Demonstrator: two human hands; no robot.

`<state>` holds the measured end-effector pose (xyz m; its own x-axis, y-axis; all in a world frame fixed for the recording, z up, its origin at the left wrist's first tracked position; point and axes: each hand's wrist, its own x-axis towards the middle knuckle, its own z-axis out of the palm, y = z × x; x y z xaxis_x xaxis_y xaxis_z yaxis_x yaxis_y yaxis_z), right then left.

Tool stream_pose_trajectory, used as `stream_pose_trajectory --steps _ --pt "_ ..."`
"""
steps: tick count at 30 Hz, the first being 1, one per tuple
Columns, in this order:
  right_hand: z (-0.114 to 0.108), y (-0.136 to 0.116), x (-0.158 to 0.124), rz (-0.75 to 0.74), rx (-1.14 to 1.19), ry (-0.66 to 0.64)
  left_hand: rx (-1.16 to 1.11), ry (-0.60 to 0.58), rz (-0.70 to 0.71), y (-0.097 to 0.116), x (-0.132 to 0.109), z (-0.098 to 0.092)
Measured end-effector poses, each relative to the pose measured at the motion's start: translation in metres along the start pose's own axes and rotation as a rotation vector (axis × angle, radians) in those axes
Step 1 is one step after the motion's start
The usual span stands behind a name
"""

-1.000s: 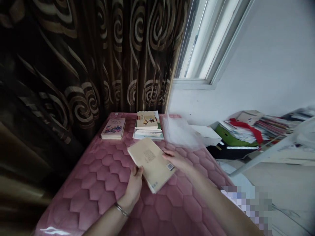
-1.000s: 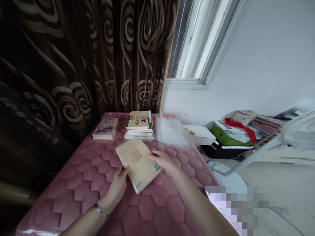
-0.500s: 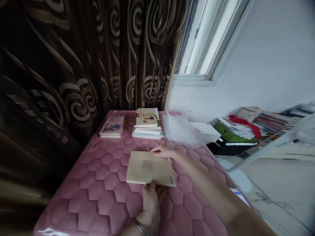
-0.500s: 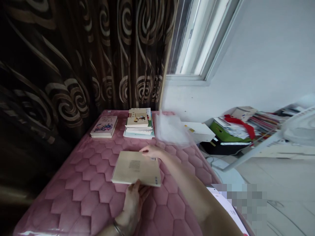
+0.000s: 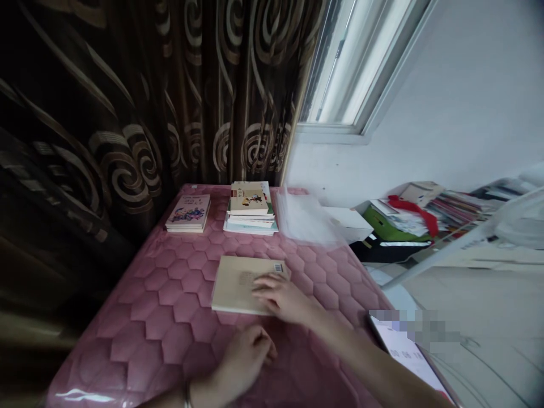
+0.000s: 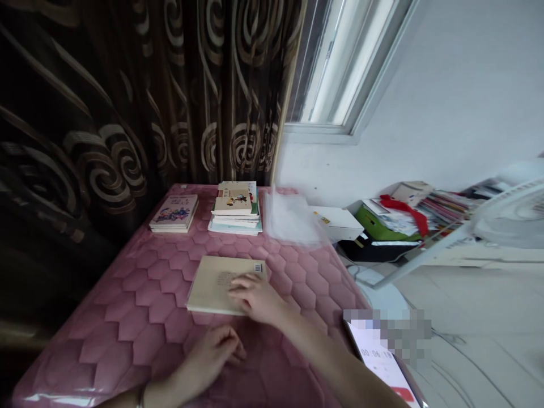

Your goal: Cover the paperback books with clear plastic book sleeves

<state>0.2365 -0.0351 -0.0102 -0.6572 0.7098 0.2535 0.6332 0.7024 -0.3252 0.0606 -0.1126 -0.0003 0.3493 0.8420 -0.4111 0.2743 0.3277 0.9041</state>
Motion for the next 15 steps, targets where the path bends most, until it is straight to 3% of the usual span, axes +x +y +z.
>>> stream_pose_trajectory --steps 3,5,10,15 --pt "0.011 -0.022 -0.027 0.004 -0.034 0.052 0.660 0.219 0.607 -0.002 -0.002 -0.018" --pt "0.019 -0.028 -0.039 0.009 -0.098 0.071 1.003 0.291 0.796 -0.007 0.007 -0.032" --pt "0.031 -0.028 -0.058 -0.010 -0.210 0.115 1.515 0.389 0.803 -0.035 0.028 -0.057" --pt "0.022 -0.027 -0.064 0.040 -0.198 0.112 1.618 0.326 0.876 -0.040 0.027 -0.068"
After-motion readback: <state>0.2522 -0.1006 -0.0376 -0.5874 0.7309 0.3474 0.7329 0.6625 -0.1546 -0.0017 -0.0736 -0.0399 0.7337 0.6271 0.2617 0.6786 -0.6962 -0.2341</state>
